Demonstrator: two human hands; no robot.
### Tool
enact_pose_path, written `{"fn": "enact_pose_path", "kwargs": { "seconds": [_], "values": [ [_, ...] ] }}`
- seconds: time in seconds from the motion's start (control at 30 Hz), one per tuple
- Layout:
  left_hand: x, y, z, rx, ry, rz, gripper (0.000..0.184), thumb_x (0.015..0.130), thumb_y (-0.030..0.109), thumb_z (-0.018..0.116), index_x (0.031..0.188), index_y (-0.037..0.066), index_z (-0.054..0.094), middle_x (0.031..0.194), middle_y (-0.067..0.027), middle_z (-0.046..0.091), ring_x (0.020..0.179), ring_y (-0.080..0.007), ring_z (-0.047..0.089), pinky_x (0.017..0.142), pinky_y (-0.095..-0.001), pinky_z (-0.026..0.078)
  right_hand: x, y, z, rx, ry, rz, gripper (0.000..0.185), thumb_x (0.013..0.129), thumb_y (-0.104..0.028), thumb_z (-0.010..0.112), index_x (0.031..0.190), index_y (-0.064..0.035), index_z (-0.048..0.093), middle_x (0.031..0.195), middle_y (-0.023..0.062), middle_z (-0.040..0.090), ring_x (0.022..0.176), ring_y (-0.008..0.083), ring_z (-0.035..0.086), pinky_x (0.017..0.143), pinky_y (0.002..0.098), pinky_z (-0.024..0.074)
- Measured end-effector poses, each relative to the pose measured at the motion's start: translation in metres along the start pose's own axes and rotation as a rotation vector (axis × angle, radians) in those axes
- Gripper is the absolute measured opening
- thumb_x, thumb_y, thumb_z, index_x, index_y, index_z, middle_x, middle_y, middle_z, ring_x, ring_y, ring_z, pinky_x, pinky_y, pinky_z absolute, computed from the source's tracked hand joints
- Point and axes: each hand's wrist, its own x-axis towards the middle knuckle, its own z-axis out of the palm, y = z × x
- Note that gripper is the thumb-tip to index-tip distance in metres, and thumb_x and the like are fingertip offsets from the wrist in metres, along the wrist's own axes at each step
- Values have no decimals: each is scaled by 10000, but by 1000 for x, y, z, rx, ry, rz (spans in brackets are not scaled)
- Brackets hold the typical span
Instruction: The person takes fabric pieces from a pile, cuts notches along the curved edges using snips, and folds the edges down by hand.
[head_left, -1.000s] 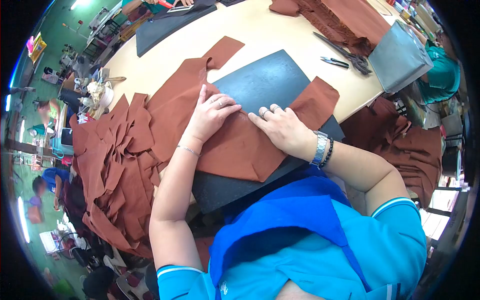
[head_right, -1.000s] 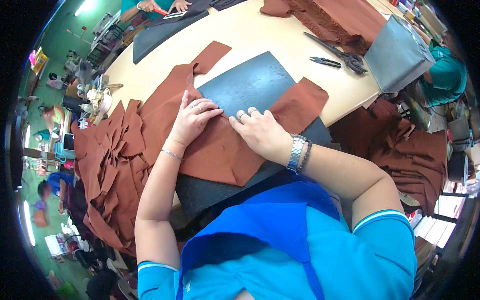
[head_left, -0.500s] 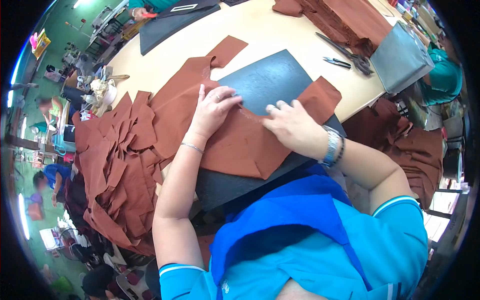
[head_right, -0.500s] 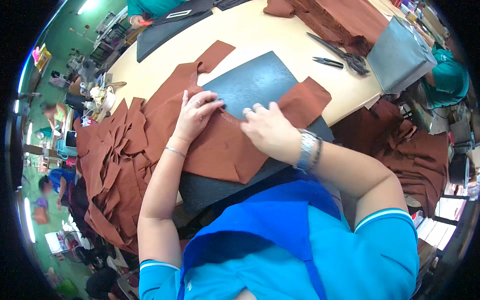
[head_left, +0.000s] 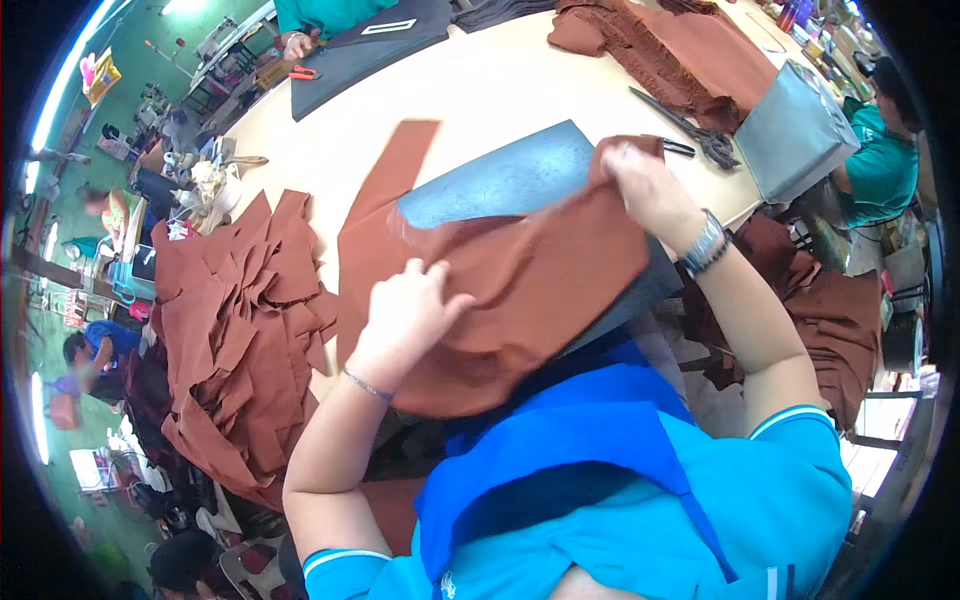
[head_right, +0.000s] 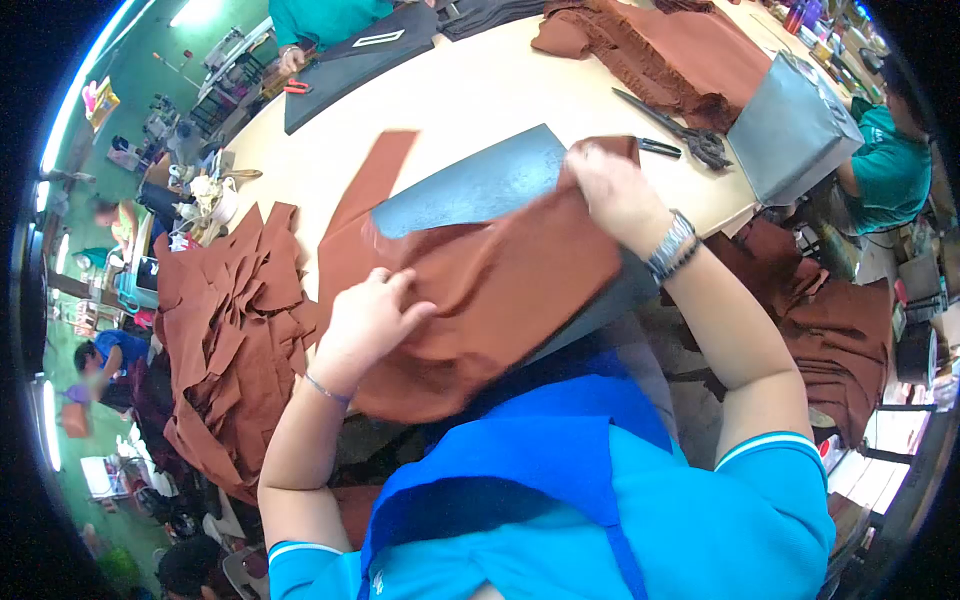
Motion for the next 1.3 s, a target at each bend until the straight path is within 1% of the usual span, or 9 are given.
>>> {"fn": "enact_pose_path", "kwargs": {
  "seconds": [0.17, 0.23, 0.53, 0.63, 0.77, 0.9, 1.03, 1.07, 1.3],
  "values": [
    [24, 2, 49, -36, 289, 570, 717, 886, 497, 653, 1462, 117, 462, 1550, -179, 373, 1440, -367, 341, 1139, -581, 314, 13, 6, 31, -23, 281, -134, 275, 868, -104, 637, 1139, -75, 596, 1077, 204, 633, 1044, 372, 624, 908, 463, 517],
    [25, 9, 66, -126, 244, 518, 725, 931, 512, 582, 1523, 140, 386, 1621, -171, 248, 1503, -371, 211, 1171, -629, 201, 8, -9, 29, 95, 11, -9, 259, 867, -157, 676, 1103, -66, 619, 1085, 164, 642, 1068, 355, 614, 935, 440, 503],
    [1, 52, 86, -192, 267, 415, 747, 935, 531, 571, 1533, 131, 369, 1632, -172, 222, 1511, -390, 176, 1172, -629, 190, 15, -24, -4, 29, -3, -26, 446, 828, -380, 745, 1098, -39, 647, 1008, 158, 683, 1018, 350, 642, 891, 438, 523],
    [-6, 45, 85, -209, 256, 401, 744, 935, 534, 571, 1534, 139, 369, 1633, -169, 220, 1511, -393, 175, 1172, -629, 191, 8, -11, 1, -146, -256, 250, 611, 879, -503, 670, 1229, -6, 614, 1158, 202, 667, 1127, 363, 620, 962, 467, 502],
    [-16, 45, 91, -227, 269, 381, 743, 933, 534, 576, 1533, 147, 372, 1632, -168, 223, 1509, -395, 181, 1168, -630, 194, 14, -1, 49, -268, -80, 262, 885, 919, -681, 495, 1489, -15, 371, 1372, 266, 554, 1315, 399, 506, 1037, 636, 400],
    [-23, 49, 92, -223, 296, 350, 740, 929, 532, 585, 1529, 149, 382, 1630, -171, 228, 1502, -398, 202, 1164, -630, 204, 61, 8, 43, -177, -106, 525, 860, 904, -725, 475, 1403, -26, 449, 1263, 226, 612, 1229, 384, 561, 941, 662, 441],
    [-25, 50, 95, -230, 328, 330, 731, 926, 533, 589, 1519, 148, 402, 1625, -175, 243, 1497, -397, 220, 1164, -626, 206, 82, 33, 70, -246, -46, 404, 595, 896, -572, 616, 1113, -18, 608, 1058, 210, 677, 998, 368, 669, 855, 515, 537],
    [-26, 50, 94, -233, 332, 328, 731, 925, 534, 590, 1518, 148, 404, 1624, -175, 243, 1498, -395, 219, 1164, -625, 206, 83, 36, 75, -250, 41, 346, 393, 898, -384, 652, 1036, -16, 630, 972, 216, 686, 916, 379, 685, 815, 471, 557],
    [-24, 51, 96, -225, 343, 311, 738, 927, 543, 581, 1514, 132, 406, 1620, -179, 251, 1497, -398, 213, 1166, -622, 204, 119, -17, 57, 286, 259, -156, 214, 840, -27, 593, 1045, -34, 655, 902, 165, 671, 857, 342, 671, 805, 425, 545]
  ]
}}
